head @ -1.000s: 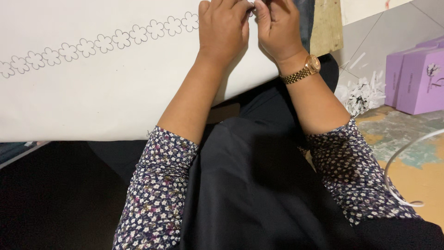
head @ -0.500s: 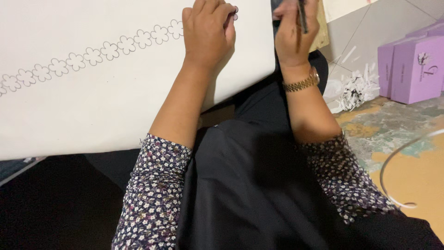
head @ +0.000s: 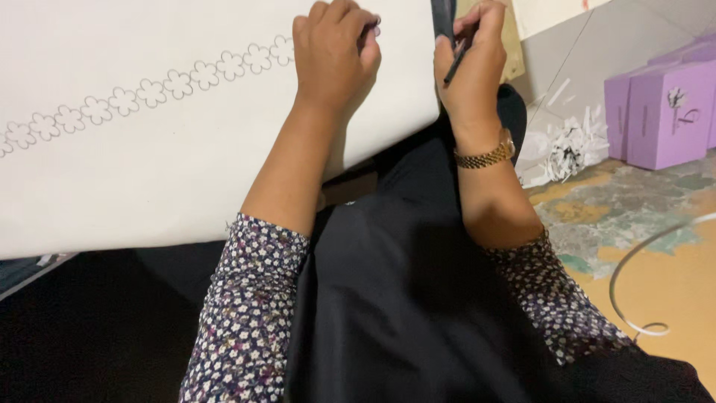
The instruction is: The person traces flower-shaped outlines from a template onto a large white fabric panel using a pen, working along a row of printed flower shapes. They then reposition the fabric and begin cutting along the edge of the fabric with red-handled scissors.
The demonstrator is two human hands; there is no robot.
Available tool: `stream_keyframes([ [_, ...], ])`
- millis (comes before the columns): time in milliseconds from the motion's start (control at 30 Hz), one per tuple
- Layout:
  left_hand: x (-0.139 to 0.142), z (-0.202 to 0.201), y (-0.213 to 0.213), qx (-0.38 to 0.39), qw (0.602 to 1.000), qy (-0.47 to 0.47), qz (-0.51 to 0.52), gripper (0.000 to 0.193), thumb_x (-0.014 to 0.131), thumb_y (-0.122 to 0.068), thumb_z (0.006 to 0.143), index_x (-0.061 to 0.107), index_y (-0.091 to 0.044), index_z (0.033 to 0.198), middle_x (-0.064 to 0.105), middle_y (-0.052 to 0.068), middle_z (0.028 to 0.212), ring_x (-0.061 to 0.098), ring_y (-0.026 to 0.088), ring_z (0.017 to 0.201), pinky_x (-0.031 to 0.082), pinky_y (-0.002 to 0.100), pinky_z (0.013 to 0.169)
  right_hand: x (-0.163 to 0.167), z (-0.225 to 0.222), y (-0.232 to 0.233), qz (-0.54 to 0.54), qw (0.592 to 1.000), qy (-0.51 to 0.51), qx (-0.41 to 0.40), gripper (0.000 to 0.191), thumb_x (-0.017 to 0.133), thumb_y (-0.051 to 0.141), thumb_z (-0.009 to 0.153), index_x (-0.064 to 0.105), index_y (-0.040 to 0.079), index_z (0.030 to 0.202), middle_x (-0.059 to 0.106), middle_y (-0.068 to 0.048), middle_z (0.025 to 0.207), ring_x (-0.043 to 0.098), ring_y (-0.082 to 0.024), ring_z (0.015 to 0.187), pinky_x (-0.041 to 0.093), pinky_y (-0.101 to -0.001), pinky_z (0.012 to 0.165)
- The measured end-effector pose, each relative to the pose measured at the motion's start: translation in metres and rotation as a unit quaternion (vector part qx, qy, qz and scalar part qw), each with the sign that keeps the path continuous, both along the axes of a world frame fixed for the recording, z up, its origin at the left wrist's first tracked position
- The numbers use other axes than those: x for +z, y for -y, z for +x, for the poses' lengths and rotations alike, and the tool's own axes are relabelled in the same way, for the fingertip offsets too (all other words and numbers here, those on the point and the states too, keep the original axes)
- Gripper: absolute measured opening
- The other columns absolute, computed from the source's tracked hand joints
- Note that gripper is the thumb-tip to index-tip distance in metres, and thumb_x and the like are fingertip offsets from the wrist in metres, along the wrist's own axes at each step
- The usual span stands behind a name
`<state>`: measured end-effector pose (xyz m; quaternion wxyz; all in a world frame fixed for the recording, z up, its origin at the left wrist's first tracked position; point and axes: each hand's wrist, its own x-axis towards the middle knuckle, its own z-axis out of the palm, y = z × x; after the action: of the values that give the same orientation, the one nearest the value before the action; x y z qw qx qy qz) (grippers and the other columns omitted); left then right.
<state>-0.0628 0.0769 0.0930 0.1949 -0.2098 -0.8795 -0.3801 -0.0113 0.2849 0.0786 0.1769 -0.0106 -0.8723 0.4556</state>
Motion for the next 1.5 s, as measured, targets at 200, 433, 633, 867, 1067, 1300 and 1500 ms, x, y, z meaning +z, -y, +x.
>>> stream_keyframes([
  [200,-0.002,0.002,0.0,0.002,1.0,-0.019,-0.009,0.01,0.076,-0.008,0.084,0.073,-0.011,0.092,0.067,-0.001,0.096,0.061,0.021,0.094,0.037,0.041,0.077,-0.03,0.001,-0.004,-0.055,0.997,-0.032,-0.04,0.039,0.071,-0.01,0.101,0.042,0.004,0.123,0.055,-0.006,0.105,0.059,-0.014,0.094,0.052,-0.0266,0.089],
  [433,0.0,0.002,0.0,-0.002,1.0,0.004,0.004,0.008,0.077,-0.009,0.083,0.073,-0.011,0.09,0.066,-0.001,0.092,0.061,0.021,0.093,0.036,0.041,0.077,-0.015,-0.013,-0.023,-0.101,0.993,-0.053,-0.014,0.041,0.079,-0.006,0.098,0.047,0.003,0.121,0.056,-0.009,0.108,0.062,-0.02,0.099,0.055,-0.0317,0.091],
  [633,-0.01,-0.002,-0.002,0.01,1.0,-0.005,-0.01,0.01,0.077,-0.012,0.082,0.074,-0.014,0.092,0.067,-0.003,0.093,0.06,0.021,0.093,0.037,0.041,0.076,-0.01,0.016,0.047,0.204,0.978,0.019,0.035,0.032,0.055,-0.007,0.097,0.055,-0.002,0.128,0.061,-0.021,0.114,0.061,-0.039,0.113,0.05,-0.0476,0.104],
  [867,-0.026,-0.006,0.001,0.003,1.0,-0.017,-0.02,0.013,0.08,-0.016,0.082,0.075,-0.016,0.094,0.067,-0.004,0.094,0.061,0.021,0.093,0.037,0.041,0.074,-0.01,0.027,0.068,0.325,0.942,0.019,0.077,0.019,0.054,-0.002,0.101,0.055,0.0,0.12,0.044,-0.037,0.153,0.041,-0.052,0.144,0.036,-0.0582,0.117],
  [1067,-0.03,-0.008,0.002,0.0,0.999,-0.031,-0.023,0.015,0.08,-0.016,0.081,0.076,-0.016,0.096,0.067,-0.005,0.094,0.06,0.021,0.091,0.037,0.04,0.074,-0.009,0.031,0.072,0.357,0.931,0.016,0.078,0.025,0.058,-0.002,0.095,0.058,-0.002,0.12,0.047,-0.037,0.15,0.047,-0.048,0.134,0.04,-0.054,0.108],
  [1300,-0.021,-0.002,0.001,0.003,1.0,-0.019,-0.014,0.012,0.079,-0.012,0.083,0.076,-0.015,0.095,0.068,-0.004,0.095,0.061,0.02,0.094,0.038,0.04,0.075,0.003,0.052,0.072,0.374,0.922,0.017,0.099,0.017,0.06,-0.001,0.093,0.058,0.0,0.11,0.049,-0.037,0.149,0.051,-0.045,0.129,0.043,-0.0507,0.105],
  [1500,-0.012,0.0,0.0,0.009,1.0,-0.019,-0.012,0.013,0.078,-0.012,0.082,0.076,-0.014,0.094,0.068,-0.004,0.096,0.062,0.021,0.096,0.038,0.04,0.074,0.008,0.064,0.07,0.345,0.933,0.003,0.105,0.014,0.059,-0.001,0.091,0.059,0.002,0.105,0.053,-0.034,0.144,0.053,-0.042,0.122,0.045,-0.0482,0.102],
])
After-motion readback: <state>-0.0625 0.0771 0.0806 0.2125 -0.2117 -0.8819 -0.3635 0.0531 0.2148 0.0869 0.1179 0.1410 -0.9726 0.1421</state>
